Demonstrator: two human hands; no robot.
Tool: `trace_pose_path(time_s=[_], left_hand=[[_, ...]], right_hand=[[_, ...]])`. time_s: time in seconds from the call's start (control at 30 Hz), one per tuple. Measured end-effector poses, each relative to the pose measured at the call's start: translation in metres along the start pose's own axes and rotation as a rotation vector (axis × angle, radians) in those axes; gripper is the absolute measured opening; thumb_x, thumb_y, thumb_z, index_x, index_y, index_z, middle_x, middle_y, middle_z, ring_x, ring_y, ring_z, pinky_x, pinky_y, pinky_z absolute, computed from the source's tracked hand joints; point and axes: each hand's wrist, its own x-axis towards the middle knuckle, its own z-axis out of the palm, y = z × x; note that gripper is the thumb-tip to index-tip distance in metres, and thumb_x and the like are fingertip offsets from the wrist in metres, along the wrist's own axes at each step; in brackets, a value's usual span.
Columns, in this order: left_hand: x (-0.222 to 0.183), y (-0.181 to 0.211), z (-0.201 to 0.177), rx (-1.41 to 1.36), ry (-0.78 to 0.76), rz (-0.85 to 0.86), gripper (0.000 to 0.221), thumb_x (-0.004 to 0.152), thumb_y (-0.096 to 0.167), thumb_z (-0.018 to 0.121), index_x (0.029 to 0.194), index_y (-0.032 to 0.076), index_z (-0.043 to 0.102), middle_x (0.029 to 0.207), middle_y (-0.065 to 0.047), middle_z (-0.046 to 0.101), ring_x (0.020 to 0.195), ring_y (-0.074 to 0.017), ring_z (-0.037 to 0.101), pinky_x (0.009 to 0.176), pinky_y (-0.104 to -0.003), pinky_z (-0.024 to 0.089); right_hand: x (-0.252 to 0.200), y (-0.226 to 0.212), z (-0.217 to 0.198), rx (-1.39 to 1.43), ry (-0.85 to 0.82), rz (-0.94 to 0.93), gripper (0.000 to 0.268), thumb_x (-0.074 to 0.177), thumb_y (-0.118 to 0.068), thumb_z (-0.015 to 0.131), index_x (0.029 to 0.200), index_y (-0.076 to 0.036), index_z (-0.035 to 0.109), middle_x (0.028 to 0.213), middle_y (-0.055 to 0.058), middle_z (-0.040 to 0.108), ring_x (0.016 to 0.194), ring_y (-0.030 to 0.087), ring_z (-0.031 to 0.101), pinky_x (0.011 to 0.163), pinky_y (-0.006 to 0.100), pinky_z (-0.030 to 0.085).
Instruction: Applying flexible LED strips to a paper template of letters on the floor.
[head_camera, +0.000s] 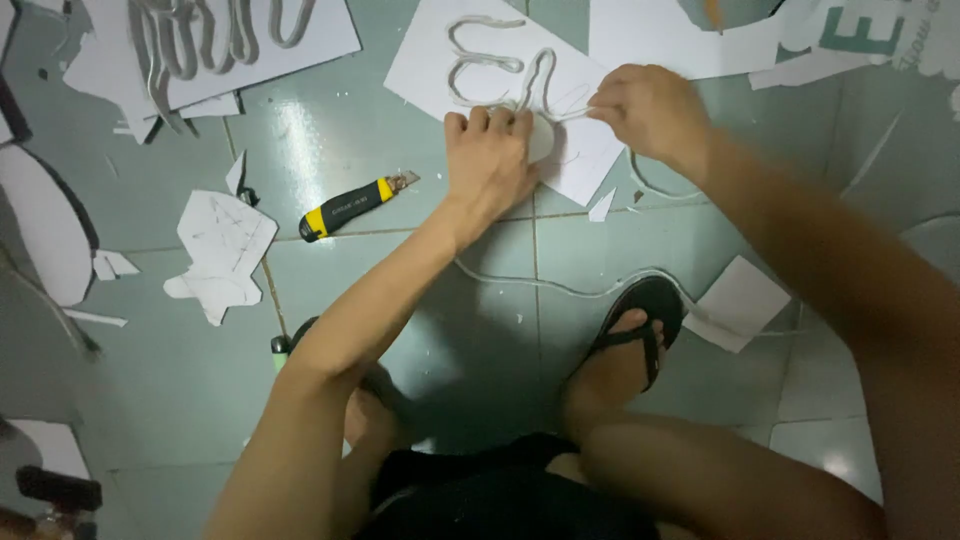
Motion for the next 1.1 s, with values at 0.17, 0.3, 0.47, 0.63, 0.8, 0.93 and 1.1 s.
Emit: trace_pose_path(time_s=[0.17, 0.3, 0.47, 0.63, 0.8, 0.93, 1.1], left_hand=[[-0.001, -0.021, -0.009, -0.123, -0.097, -0.012, 0.064, 0.072, 0.043, 0.078, 0.126, 0.011, 0.065, 0.112, -0.01, 0.07, 0.095, -0.0282, 0.06, 0.085, -0.046, 0.035], [-0.009, -0.069, -0.005, -0.509, 0.002, -0.025, 0.07, 0.092, 0.056, 0.068, 0.14, 0.007, 0.057, 0.133, -0.012, 0.067, 0.118, -0.0289, 0.064, 0.099, -0.046, 0.033], [-0.014, -0.151, 0.005, -0.737, 0.362, -0.195, 0.069, 0.092, 0.025, 0.084, 0.147, 0.009, 0.045, 0.143, -0.015, 0.057, 0.131, -0.0335, 0.06, 0.109, -0.046, 0.049], [-0.028, -0.187, 0.001, -0.803, 0.55, -0.284, 0.069, 0.098, -0.002, 0.072, 0.152, 0.023, 0.038, 0.147, -0.012, 0.054, 0.134, -0.0342, 0.061, 0.114, -0.046, 0.056], [-0.041, -0.189, 0.004, -0.838, 0.482, -0.339, 0.065, 0.1, 0.0, 0.071, 0.147, 0.015, 0.028, 0.147, -0.019, 0.044, 0.128, -0.0406, 0.066, 0.111, -0.047, 0.059], [-0.047, -0.197, 0.016, -0.669, 0.454, -0.395, 0.069, 0.094, 0.008, 0.08, 0.144, 0.014, 0.031, 0.127, -0.023, 0.065, 0.115, -0.0362, 0.073, 0.098, -0.041, 0.061], [-0.053, -0.217, 0.037, -0.554, 0.819, -0.178, 0.097, 0.088, 0.055, 0.065, 0.166, 0.029, 0.013, 0.17, 0.001, 0.027, 0.162, -0.0194, 0.03, 0.139, -0.046, 0.029]], right_hand=[[-0.002, 0.006, 0.005, -0.093, 0.025, -0.076, 0.011, 0.098, -0.021, 0.077, 0.105, -0.017, 0.084, 0.112, -0.002, 0.074, 0.099, 0.025, 0.059, 0.091, 0.034, 0.052], [0.001, 0.007, 0.004, -0.068, -0.076, -0.072, 0.015, 0.102, -0.023, 0.072, 0.108, -0.016, 0.083, 0.115, 0.002, 0.07, 0.104, 0.025, 0.056, 0.092, 0.035, 0.052], [-0.001, 0.009, 0.014, 0.068, -0.018, -0.142, 0.011, 0.099, -0.016, 0.075, 0.104, -0.008, 0.082, 0.12, 0.005, 0.07, 0.108, 0.029, 0.06, 0.097, 0.038, 0.053], [0.002, 0.01, 0.021, 0.076, -0.015, -0.202, 0.01, 0.096, -0.013, 0.077, 0.103, -0.016, 0.084, 0.12, 0.004, 0.071, 0.11, 0.027, 0.06, 0.103, 0.036, 0.05], [-0.002, 0.005, 0.031, -0.127, 0.06, -0.277, 0.007, 0.098, -0.029, 0.075, 0.097, -0.03, 0.082, 0.118, -0.01, 0.07, 0.11, 0.021, 0.054, 0.107, 0.042, 0.038], [0.007, 0.004, 0.024, -0.308, -0.065, -0.406, 0.016, 0.098, -0.03, 0.068, 0.107, -0.027, 0.08, 0.124, -0.008, 0.073, 0.116, 0.023, 0.059, 0.11, 0.044, 0.037], [0.014, 0.003, 0.026, -0.581, -0.361, -0.402, 0.032, 0.095, -0.022, 0.062, 0.123, -0.036, 0.072, 0.138, -0.011, 0.063, 0.126, 0.02, 0.054, 0.118, 0.048, 0.034]])
